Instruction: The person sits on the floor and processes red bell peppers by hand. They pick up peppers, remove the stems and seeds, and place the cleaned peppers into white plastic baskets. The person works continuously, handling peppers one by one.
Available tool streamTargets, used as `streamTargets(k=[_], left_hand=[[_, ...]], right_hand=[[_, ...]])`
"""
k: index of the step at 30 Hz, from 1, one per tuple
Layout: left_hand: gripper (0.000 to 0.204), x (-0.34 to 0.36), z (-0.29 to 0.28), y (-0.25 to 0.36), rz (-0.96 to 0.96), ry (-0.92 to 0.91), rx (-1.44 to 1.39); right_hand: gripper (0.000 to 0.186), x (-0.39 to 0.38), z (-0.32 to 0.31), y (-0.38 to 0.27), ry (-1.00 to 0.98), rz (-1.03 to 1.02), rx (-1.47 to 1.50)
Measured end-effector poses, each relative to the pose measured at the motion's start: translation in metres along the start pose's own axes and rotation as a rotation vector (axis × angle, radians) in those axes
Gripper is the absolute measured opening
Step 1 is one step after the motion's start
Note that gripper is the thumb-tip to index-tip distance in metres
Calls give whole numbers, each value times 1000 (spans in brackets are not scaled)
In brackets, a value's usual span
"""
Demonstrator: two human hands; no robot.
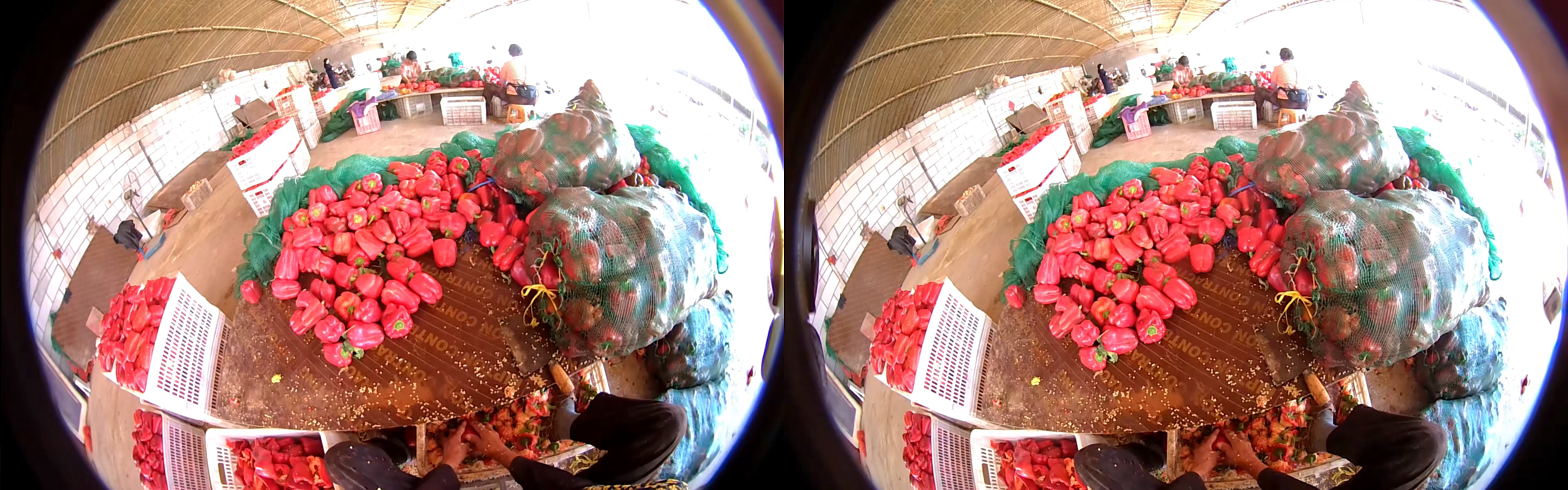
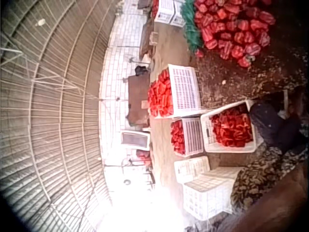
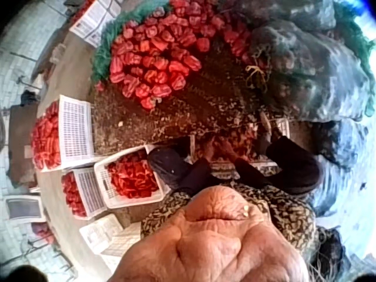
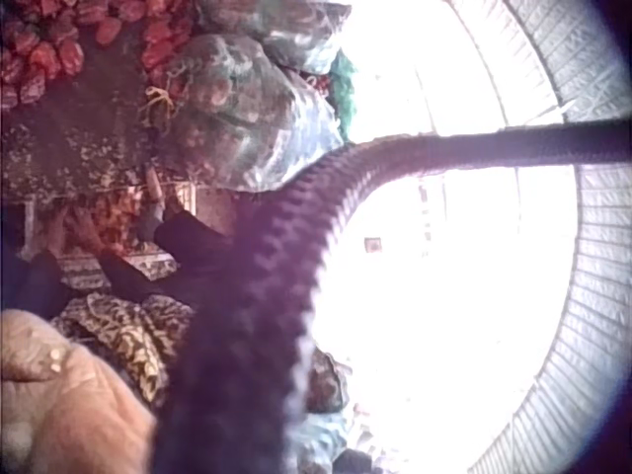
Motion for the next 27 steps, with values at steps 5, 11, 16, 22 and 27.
streamTargets(k=[5,11,16,22,27], left_hand=[[55,-10,14,-19,-322,-99,-914],[60,11,23,-40,-434,-128,-1255],[62,28,3,-24,-267,-36,-804],[63,47,10,-25,-190,-16,-537],[65,42,4,-23,-156,18,-382]], right_hand=[[59,-10,-20,-23,-216,12,92],[73,-9,-30,-8,-244,47,-217],[64,-2,-27,3,-212,124,-264],[51,17,6,42,-95,220,-432],[44,47,21,33,-66,181,-458]])
Point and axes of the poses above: each hand's wrist, its own x-axis towards the middle knuckle, its own z-axis out of the palm, y = z × x, the point moved 4 cm from there along x, towards the middle knuckle, and after that the axes turned 8 degrees about -y, right-handed, at the moved point
